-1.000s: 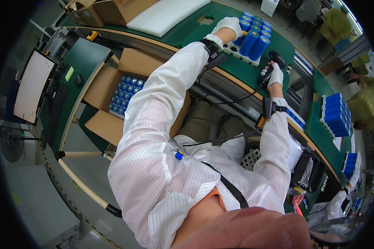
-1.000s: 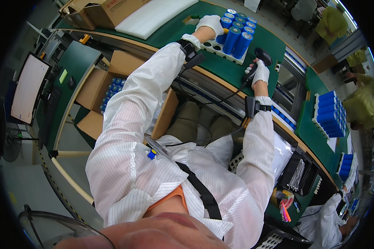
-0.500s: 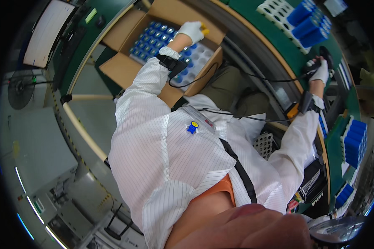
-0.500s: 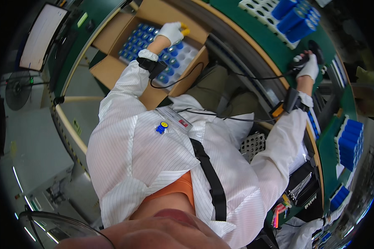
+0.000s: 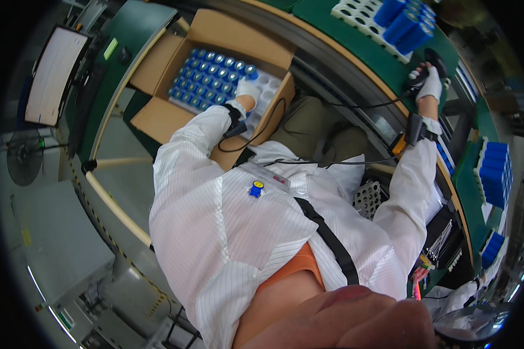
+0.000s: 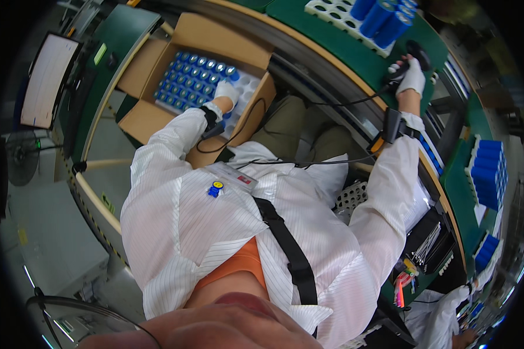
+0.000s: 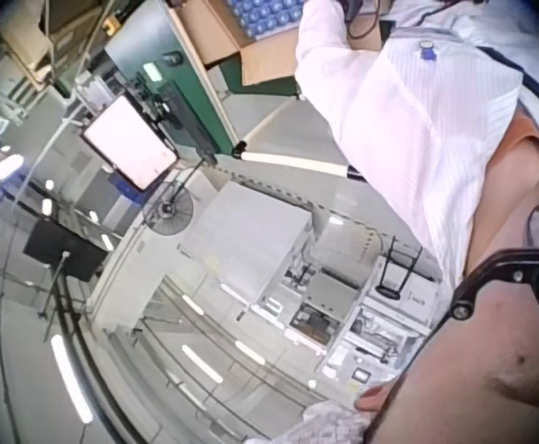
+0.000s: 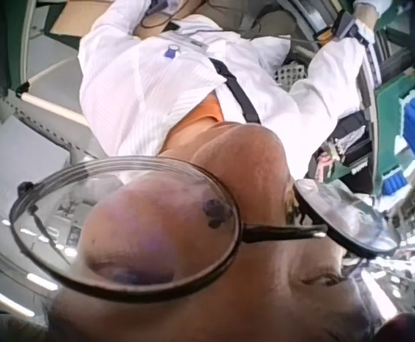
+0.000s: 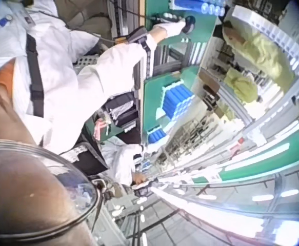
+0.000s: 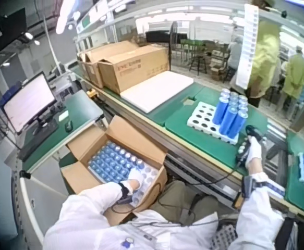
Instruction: Packing battery cells into a box and scanning them with a handheld scanner.
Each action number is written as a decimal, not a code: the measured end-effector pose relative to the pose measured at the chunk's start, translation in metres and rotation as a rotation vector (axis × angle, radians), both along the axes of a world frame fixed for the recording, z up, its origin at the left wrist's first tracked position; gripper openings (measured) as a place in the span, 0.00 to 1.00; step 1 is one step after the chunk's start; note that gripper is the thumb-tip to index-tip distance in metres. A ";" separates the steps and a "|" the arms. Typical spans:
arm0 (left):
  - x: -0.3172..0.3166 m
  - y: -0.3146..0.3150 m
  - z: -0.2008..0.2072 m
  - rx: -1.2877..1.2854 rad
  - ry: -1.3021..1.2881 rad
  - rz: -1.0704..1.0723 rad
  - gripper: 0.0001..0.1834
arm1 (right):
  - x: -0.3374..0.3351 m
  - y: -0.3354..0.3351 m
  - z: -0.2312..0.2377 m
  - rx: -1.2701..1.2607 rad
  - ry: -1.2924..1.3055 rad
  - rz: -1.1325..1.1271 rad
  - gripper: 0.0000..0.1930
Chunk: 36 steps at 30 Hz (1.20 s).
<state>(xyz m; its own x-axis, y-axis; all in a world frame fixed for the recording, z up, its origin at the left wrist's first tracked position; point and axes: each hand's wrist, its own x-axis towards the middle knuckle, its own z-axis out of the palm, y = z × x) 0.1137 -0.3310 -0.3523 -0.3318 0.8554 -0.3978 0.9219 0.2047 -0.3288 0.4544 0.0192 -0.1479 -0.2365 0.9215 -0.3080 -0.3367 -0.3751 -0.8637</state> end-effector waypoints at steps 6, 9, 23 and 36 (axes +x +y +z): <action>0.010 0.002 -0.006 0.032 0.001 0.003 0.11 | 0.002 -0.001 0.000 0.044 -0.018 -0.029 0.10; 0.009 0.000 0.036 -0.058 -0.019 0.060 0.12 | -0.005 -0.009 0.007 0.032 -0.003 -0.005 0.10; -0.026 -0.060 0.169 0.694 -1.244 0.069 0.24 | 0.004 0.008 -0.004 0.018 0.017 -0.003 0.11; 0.016 0.079 0.205 0.832 -2.327 1.098 0.14 | 0.017 -0.067 0.087 0.162 0.114 0.165 0.14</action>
